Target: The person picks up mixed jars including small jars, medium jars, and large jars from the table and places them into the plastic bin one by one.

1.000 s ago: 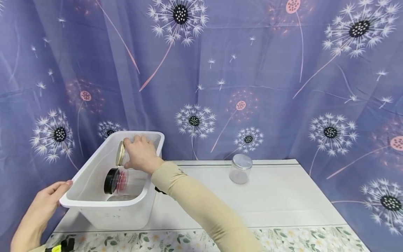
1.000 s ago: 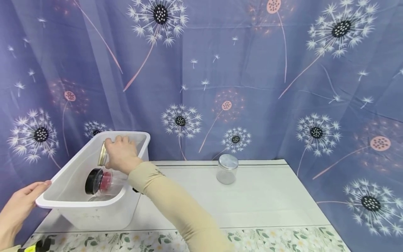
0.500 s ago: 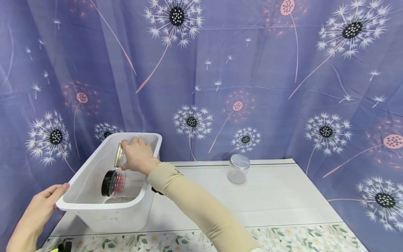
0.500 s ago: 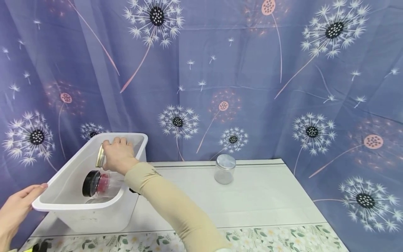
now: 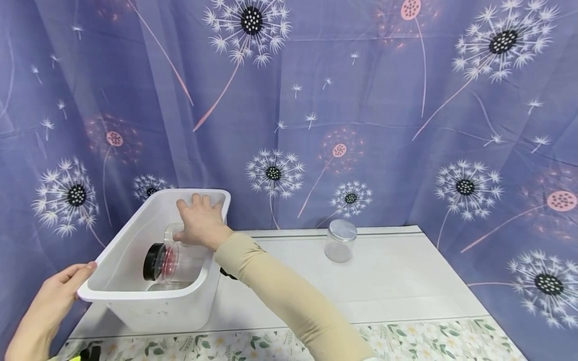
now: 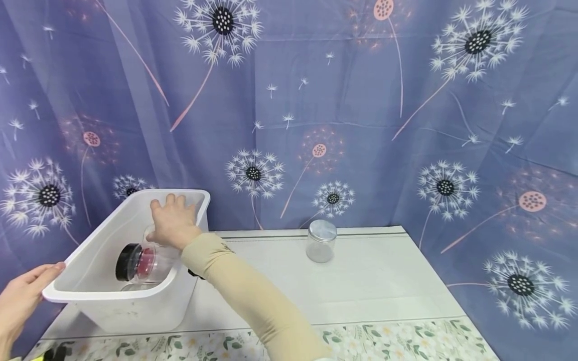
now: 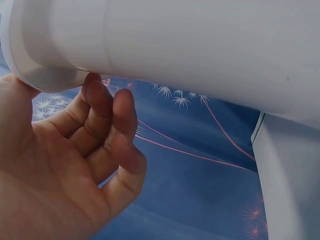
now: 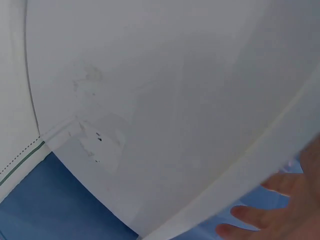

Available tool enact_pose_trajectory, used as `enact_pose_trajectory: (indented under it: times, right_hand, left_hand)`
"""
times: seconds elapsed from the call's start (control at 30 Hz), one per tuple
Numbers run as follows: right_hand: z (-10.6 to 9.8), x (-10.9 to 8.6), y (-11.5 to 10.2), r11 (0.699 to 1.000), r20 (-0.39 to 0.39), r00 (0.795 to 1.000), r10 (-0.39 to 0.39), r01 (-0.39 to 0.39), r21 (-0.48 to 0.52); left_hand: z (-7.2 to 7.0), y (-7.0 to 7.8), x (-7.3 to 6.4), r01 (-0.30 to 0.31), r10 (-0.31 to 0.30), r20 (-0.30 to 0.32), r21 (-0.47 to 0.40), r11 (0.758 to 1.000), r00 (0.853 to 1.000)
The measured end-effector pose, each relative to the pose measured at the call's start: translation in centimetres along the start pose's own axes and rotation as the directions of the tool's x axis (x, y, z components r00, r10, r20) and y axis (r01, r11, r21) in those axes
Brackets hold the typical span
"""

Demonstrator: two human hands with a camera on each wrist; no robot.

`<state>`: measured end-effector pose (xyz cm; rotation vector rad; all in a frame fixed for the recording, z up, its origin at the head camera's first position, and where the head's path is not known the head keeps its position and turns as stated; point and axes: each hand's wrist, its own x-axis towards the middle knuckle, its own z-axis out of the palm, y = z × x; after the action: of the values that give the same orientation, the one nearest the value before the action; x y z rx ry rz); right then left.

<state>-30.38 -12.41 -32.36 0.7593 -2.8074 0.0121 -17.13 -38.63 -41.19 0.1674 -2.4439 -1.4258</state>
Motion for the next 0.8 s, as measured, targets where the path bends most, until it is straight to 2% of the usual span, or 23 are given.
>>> enact_pose_trajectory:
  times: [0.23, 0.43, 0.57, 0.8]
  right_hand:
    - [-1.0, -1.4, 2.1, 0.994, -0.045, 0.999, 0.022, -0.017, 0.104]
    - [-0.8, -3.1, 3.5, 0.965, -0.16, 0.986, 0.046, -0.002, 0.262]
    - [-0.2, -4.7, 5.4, 0.93, -0.244, 0.966, 0.085, 0.011, 0.368]
    - [2.2, -7.9, 10.7, 0.868, -0.374, 0.915, 0.149, 0.06, 0.492]
  left_hand:
    - [-0.1, -0.1, 0.1, -0.002, 0.002, -0.003, 0.013, 1.0, 1.0]
    - [-1.0, -0.8, -0.3, 0.073, -0.074, 0.013, 0.104, 0.992, 0.997]
    - [-0.9, -0.8, -0.2, 0.076, -0.078, 0.022, 0.101, 0.992, 0.997]
    - [-0.1, -0.1, 0.0, -0.008, 0.008, -0.004, 0.019, 1.0, 1.0]
